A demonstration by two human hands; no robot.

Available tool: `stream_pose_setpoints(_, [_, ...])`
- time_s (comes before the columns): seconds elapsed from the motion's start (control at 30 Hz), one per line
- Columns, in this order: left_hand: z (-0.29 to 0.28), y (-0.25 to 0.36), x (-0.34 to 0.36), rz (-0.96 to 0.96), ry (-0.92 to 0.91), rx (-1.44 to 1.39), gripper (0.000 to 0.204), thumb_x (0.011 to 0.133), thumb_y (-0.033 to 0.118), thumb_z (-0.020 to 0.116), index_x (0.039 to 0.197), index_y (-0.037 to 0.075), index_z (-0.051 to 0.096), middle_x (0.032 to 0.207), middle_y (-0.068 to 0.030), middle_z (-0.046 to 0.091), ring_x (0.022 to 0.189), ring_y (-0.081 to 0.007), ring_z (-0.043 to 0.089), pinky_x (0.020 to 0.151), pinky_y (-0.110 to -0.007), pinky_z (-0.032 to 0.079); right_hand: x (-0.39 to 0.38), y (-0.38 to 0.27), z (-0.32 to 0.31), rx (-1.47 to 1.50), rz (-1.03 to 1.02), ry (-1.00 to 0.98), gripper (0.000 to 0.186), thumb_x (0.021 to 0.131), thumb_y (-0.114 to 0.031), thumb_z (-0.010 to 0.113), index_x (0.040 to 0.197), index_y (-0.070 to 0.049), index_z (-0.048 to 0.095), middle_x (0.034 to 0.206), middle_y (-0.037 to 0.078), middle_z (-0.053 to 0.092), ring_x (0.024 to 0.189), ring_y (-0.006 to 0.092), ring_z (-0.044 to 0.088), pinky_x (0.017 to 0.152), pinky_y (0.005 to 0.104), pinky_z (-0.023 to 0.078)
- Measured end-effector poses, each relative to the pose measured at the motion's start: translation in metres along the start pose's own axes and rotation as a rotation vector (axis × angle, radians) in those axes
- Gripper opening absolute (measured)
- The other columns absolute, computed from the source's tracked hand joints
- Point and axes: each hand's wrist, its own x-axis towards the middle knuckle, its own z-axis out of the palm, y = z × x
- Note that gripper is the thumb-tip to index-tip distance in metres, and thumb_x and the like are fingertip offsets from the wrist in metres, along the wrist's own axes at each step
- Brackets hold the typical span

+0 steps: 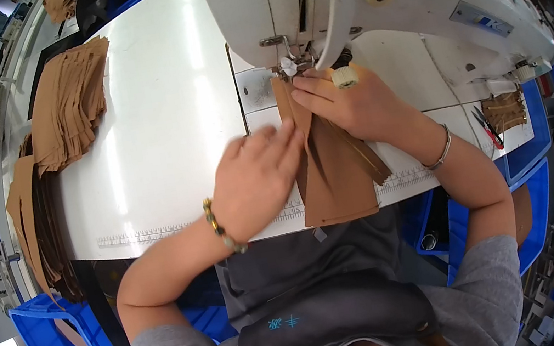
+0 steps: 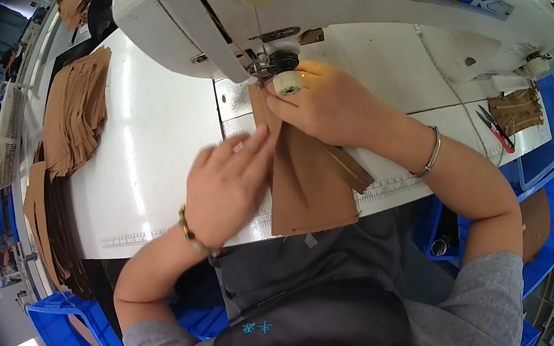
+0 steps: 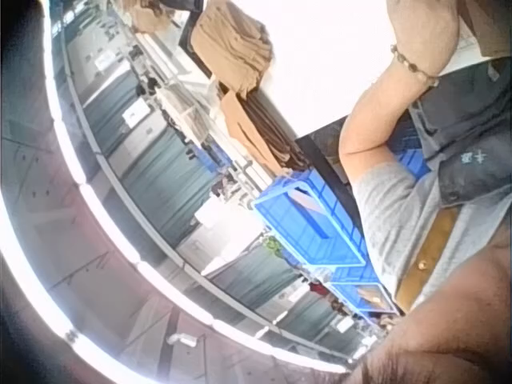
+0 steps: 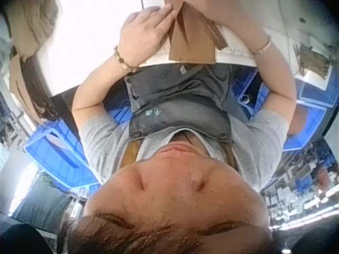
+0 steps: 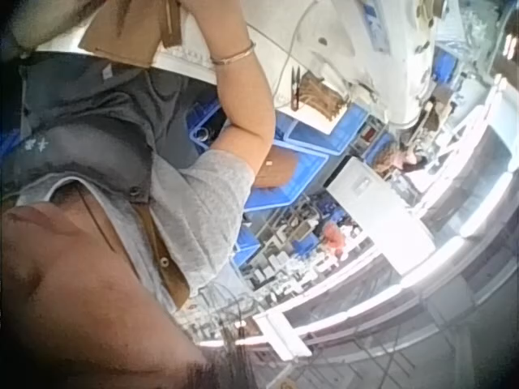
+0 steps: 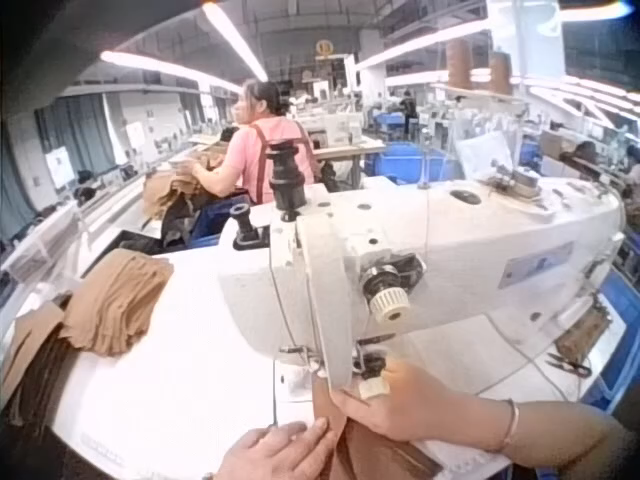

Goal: Sewing a zipper onto a piece of leather using an industrial sewing machine.

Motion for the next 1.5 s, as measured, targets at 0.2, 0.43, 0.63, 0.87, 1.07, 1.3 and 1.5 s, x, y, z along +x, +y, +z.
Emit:
stream_pose_setpoints(0.2, [-0.020, 0.066, -0.051, 0.101, 0.091, -0.028, 0.036, 0.076, 0.009, 0.068, 0.111, -0.001, 0.075, 0.124, -0.0155, 0.073, 0.109, -0.0256, 0.068, 0.078, -0.031, 0.054, -0.012, -0.029, -0.024, 0.110, -0.222, -0.057, 0.030, 0.088, -0.014, 0.062, 0.113, -0.001, 0.070, 0.124, 0.013, 0.069, 0.113, 0.0275, 0.067, 0.097, 0.0428, 0.054])
stream_pose_setpoints(0.43, [-0.019, 0.076, -0.067, 0.066, 0.092, 0.043, 0.041, 0.082, 0.009, 0.065, 0.120, -0.003, 0.073, 0.129, -0.0181, 0.070, 0.112, -0.0251, 0.066, 0.085, -0.030, 0.056, -0.045, -0.084, -0.064, 0.221, -0.207, -0.193, 0.035, 0.089, -0.019, 0.062, 0.118, 0.000, 0.070, 0.127, 0.017, 0.069, 0.118, 0.0305, 0.067, 0.103, 0.0447, 0.052])
stream_pose_setpoints(0.63, [-0.014, 0.076, -0.076, 0.074, 0.133, 0.046, 0.040, 0.083, 0.011, 0.063, 0.119, -0.003, 0.074, 0.129, -0.0179, 0.070, 0.113, -0.0248, 0.066, 0.088, -0.030, 0.057, -0.054, -0.115, -0.071, 0.163, -0.074, -0.205, 0.040, 0.091, -0.024, 0.064, 0.124, -0.002, 0.068, 0.131, 0.017, 0.067, 0.122, 0.0314, 0.065, 0.105, 0.0486, 0.050])
stream_pose_setpoints(0.87, [-0.005, 0.072, -0.078, 0.096, 0.220, 0.021, 0.037, 0.084, 0.013, 0.063, 0.116, -0.002, 0.074, 0.127, -0.0163, 0.071, 0.114, -0.0259, 0.065, 0.091, -0.031, 0.058, -0.058, -0.122, -0.065, 0.237, -0.043, -0.175, 0.037, 0.091, -0.021, 0.065, 0.119, 0.003, 0.069, 0.128, 0.019, 0.068, 0.121, 0.0324, 0.065, 0.105, 0.0505, 0.050])
stream_pose_setpoints(1.07, [-0.001, 0.064, -0.079, 0.063, 0.297, -0.051, 0.037, 0.079, 0.014, 0.066, 0.113, -0.001, 0.073, 0.122, -0.0113, 0.072, 0.111, -0.0256, 0.067, 0.088, -0.031, 0.061, -0.059, -0.130, -0.059, 0.279, -0.150, -0.128, 0.031, 0.087, -0.016, 0.064, 0.109, 0.005, 0.071, 0.120, 0.023, 0.070, 0.114, 0.0358, 0.068, 0.103, 0.0527, 0.051])
stream_pose_setpoints(1.3, [0.038, 0.028, -0.025, -0.070, 0.232, -0.033, 0.055, 0.089, 0.036, 0.068, 0.130, -0.001, 0.065, 0.142, -0.0135, 0.059, 0.133, -0.0298, 0.052, 0.105, -0.041, 0.049, -0.059, -0.131, -0.050, 0.248, -0.134, -0.133, 0.031, 0.087, -0.016, 0.064, 0.106, 0.008, 0.068, 0.117, 0.025, 0.069, 0.109, 0.0406, 0.069, 0.103, 0.0575, 0.050])
stream_pose_setpoints(1.5, [0.055, -0.009, 0.023, -0.081, 0.086, 0.158, 0.069, 0.089, 0.054, 0.067, 0.131, -0.001, 0.065, 0.141, -0.0138, 0.061, 0.130, -0.0273, 0.052, 0.098, -0.039, 0.047, -0.057, -0.131, -0.051, 0.289, -0.098, -0.136, 0.027, 0.088, -0.010, 0.061, 0.106, 0.009, 0.066, 0.114, 0.029, 0.069, 0.103, 0.0441, 0.070, 0.099, 0.0600, 0.052])
